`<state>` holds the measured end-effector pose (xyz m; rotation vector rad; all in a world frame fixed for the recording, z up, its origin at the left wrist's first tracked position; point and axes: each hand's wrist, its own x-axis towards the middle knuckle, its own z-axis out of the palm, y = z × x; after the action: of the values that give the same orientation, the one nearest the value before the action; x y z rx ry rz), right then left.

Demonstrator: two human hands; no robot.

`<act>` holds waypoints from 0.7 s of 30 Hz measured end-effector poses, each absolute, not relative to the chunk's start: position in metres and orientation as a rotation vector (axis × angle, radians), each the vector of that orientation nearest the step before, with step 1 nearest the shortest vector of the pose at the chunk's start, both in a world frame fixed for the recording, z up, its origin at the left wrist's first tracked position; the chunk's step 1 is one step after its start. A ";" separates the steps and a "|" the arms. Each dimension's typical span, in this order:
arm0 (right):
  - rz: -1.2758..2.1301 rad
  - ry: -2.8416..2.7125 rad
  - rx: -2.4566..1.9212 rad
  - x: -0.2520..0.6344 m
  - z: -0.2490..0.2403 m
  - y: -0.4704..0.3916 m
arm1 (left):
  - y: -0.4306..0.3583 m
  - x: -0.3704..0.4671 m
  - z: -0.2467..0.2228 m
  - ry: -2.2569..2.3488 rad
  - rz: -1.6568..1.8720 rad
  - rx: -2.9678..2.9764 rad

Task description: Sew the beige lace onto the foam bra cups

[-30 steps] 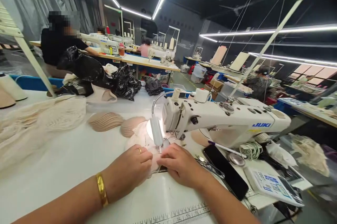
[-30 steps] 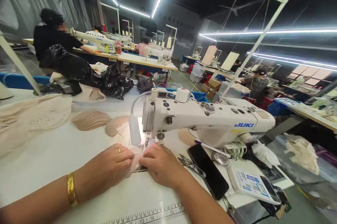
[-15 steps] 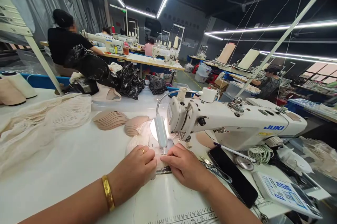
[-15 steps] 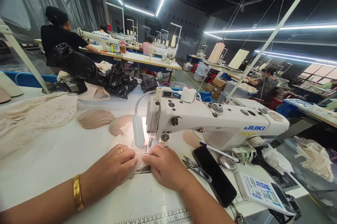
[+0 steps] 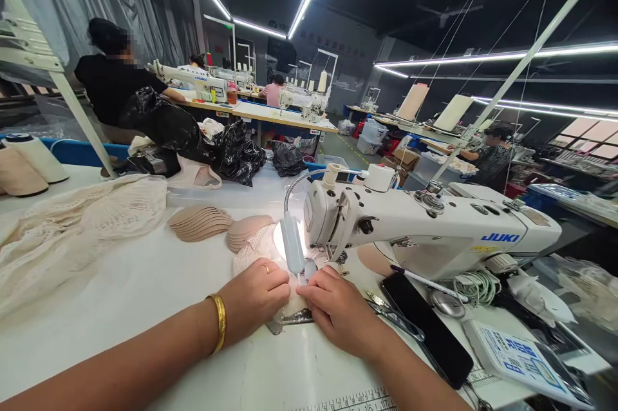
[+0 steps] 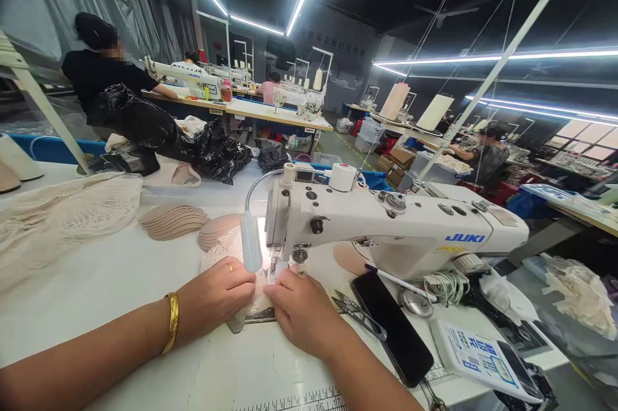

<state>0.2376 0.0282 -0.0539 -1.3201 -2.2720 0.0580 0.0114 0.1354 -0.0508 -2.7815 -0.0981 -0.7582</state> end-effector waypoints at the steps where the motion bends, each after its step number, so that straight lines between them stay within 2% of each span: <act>1: 0.063 -2.275 -1.319 0.238 -0.054 0.028 | 0.134 0.012 -0.052 -0.131 -0.765 -2.777; 21: 0.006 -2.250 -1.425 0.236 -0.055 0.030 | 0.158 0.027 -0.052 -0.022 -0.817 -2.909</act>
<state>0.2363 0.0300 -0.0555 -1.4251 -2.2496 0.0065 0.0267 0.1582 -0.0516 -2.9094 -0.0223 -0.8167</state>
